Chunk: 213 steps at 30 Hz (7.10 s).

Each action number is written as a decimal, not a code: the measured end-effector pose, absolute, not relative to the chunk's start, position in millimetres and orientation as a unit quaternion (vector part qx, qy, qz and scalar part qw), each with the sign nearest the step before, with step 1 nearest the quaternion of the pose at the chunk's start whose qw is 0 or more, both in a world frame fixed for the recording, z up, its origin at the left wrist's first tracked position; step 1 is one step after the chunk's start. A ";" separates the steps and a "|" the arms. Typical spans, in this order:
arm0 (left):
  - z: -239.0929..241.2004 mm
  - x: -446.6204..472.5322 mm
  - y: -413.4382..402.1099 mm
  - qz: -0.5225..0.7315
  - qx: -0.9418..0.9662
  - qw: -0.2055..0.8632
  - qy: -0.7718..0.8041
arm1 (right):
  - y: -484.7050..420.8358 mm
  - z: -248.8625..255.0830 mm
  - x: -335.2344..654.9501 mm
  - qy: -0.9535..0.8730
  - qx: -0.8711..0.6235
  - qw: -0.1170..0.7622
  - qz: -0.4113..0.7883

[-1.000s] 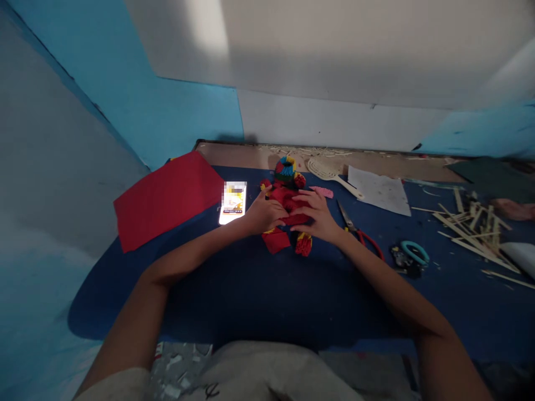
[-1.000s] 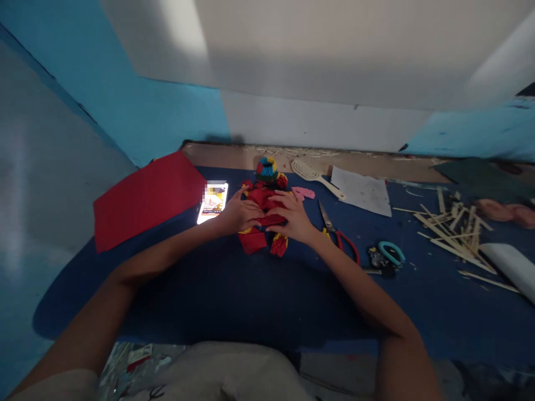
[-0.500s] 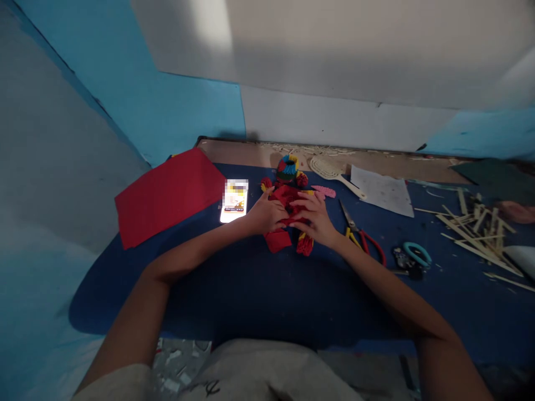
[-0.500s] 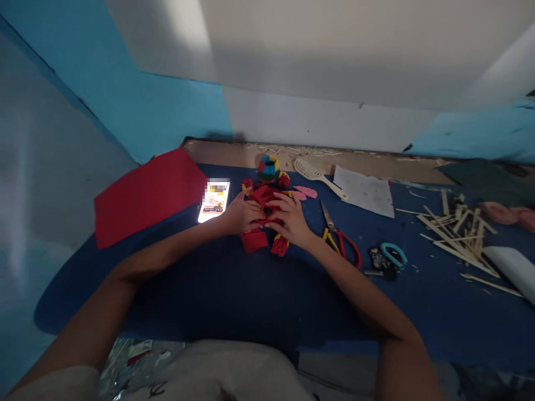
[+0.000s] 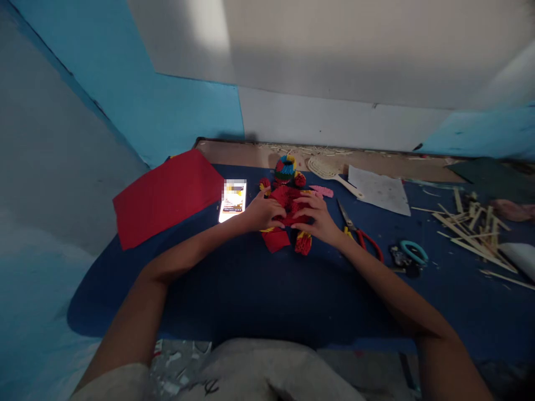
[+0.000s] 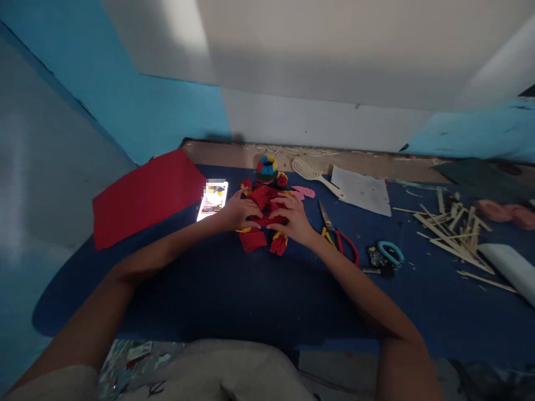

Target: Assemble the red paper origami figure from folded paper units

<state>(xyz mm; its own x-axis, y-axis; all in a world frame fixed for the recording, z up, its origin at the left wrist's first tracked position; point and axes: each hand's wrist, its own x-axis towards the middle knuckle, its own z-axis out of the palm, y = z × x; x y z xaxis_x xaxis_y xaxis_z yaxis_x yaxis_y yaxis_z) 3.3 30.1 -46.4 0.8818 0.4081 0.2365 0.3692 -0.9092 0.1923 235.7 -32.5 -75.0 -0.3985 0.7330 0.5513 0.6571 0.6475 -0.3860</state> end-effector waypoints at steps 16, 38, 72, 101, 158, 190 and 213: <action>-40.0 1.1 31.0 0.096 0.945 0.190 0.250 | -31.0 -73.7 243.8 -0.864 -0.385 0.323 0.036; -38.6 5.5 21.8 0.130 0.950 0.141 0.248 | -30.2 -74.1 240.6 -0.861 -0.384 0.333 0.009; -27.7 0.9 19.3 0.108 0.956 0.141 0.235 | -28.9 -77.0 241.9 -0.845 -0.406 0.348 0.026; -40.1 4.7 15.7 0.121 0.965 0.088 0.216 | -35.8 -71.8 231.2 -0.858 -0.398 0.323 -0.022; -49.3 5.5 19.3 0.124 0.955 0.097 0.253 | -30.1 -71.3 257.1 -0.857 -0.376 0.353 0.006; -45.6 5.2 17.5 0.130 0.956 0.092 0.245 | -32.1 -73.6 253.5 -0.851 -0.407 0.330 0.026; -35.9 1.1 15.7 0.145 0.951 0.094 0.255 | -24.9 -81.2 260.6 -0.852 -0.401 0.334 0.029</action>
<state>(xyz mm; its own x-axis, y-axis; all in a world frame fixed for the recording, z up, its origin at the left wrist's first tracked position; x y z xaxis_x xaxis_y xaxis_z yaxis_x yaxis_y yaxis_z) 1.1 15.7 -35.9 0.8275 0.5129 0.2283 0.4584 -0.8521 0.2527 260.6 -24.9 -81.2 -0.4546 0.7032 0.5466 0.6646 0.6764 -0.3174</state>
